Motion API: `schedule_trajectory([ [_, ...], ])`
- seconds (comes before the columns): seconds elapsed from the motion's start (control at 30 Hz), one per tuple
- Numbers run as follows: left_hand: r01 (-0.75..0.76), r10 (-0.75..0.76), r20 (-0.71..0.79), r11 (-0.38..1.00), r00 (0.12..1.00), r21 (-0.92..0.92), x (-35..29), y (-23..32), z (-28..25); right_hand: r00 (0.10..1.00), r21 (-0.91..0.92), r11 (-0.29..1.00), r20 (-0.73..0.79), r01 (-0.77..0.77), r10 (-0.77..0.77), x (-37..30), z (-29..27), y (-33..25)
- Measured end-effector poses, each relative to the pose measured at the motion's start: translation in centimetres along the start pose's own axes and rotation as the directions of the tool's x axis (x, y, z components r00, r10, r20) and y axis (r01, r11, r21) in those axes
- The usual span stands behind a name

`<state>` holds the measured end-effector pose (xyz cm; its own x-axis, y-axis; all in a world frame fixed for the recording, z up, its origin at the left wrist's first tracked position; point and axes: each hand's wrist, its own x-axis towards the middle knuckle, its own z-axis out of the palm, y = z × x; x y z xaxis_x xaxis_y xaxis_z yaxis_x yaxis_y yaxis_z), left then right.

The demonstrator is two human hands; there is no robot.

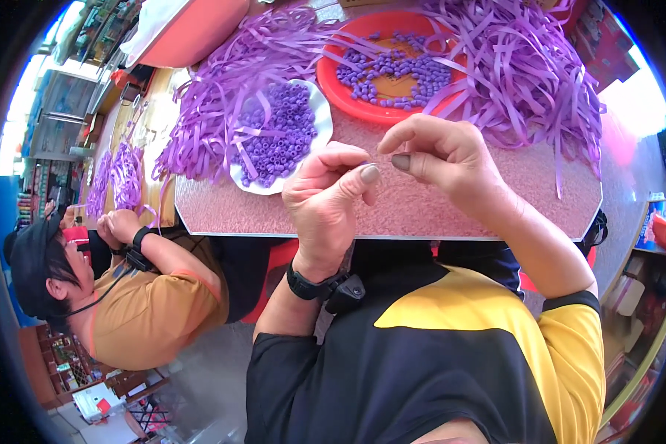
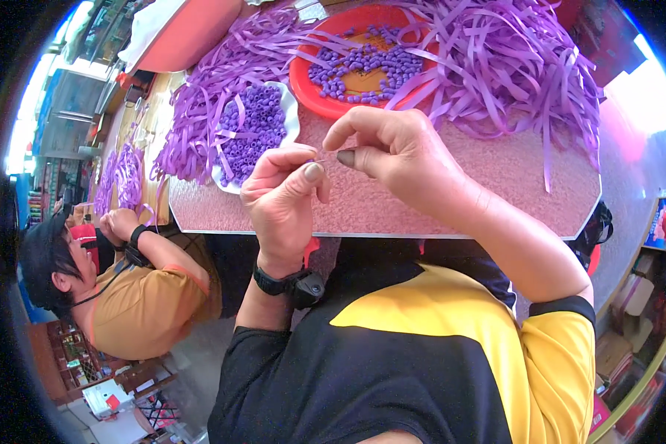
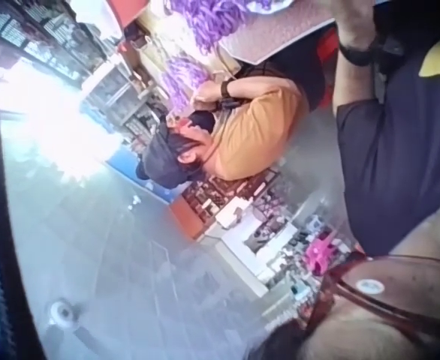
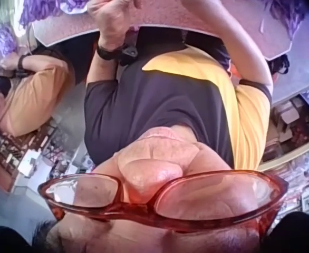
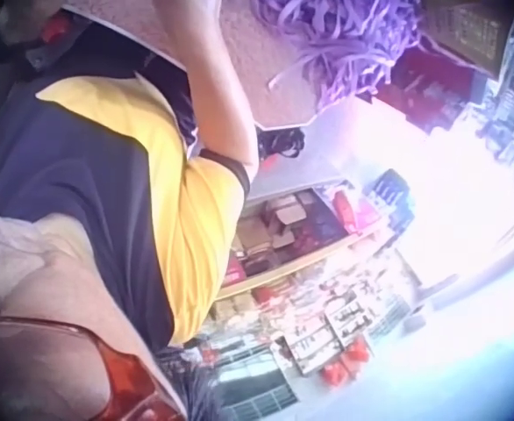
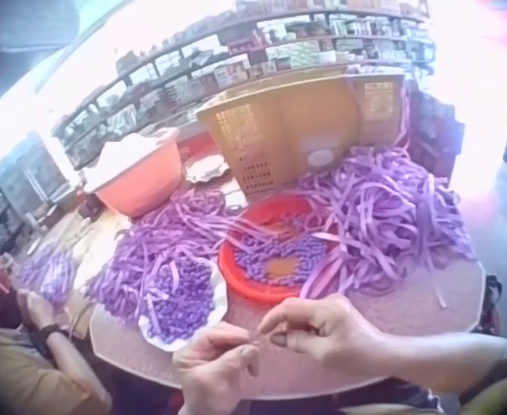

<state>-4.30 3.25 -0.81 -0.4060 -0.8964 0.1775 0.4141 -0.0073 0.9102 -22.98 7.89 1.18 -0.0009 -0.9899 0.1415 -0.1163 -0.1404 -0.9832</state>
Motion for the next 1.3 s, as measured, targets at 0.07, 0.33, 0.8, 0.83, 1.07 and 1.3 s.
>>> schedule_trajectory([
  [0.07,-0.032,0.032,0.031,0.999,0.999,0.006,0.2,-0.2,-0.1,1.000,0.018,1.000,0.010,-0.001,0.001,0.1,-0.3,0.1],
  [0.33,-0.089,0.088,0.052,0.996,0.995,0.013,0.8,-0.1,0.2,0.992,-0.088,0.988,-0.001,0.128,-0.128,0.2,-0.6,-0.2],
  [0.8,-0.119,0.113,0.070,0.989,0.991,0.083,0.7,-0.5,-0.3,0.981,-0.236,0.954,-0.011,0.188,-0.196,0.1,-0.4,-0.3],
  [0.83,-0.132,0.126,0.074,0.988,0.989,0.079,0.7,-0.5,-0.3,0.978,-0.216,0.955,-0.012,0.201,-0.209,0.2,-0.4,-0.3],
  [1.07,-0.148,0.143,0.062,0.986,0.988,0.081,0.6,-0.5,-0.1,0.987,-0.162,0.973,0.008,0.162,-0.163,0.1,-0.2,-0.3],
  [1.3,-0.065,0.066,0.027,0.998,0.997,-0.022,0.5,0.1,0.3,0.996,0.158,0.986,0.076,-0.051,0.039,0.4,-0.4,-0.5],
])
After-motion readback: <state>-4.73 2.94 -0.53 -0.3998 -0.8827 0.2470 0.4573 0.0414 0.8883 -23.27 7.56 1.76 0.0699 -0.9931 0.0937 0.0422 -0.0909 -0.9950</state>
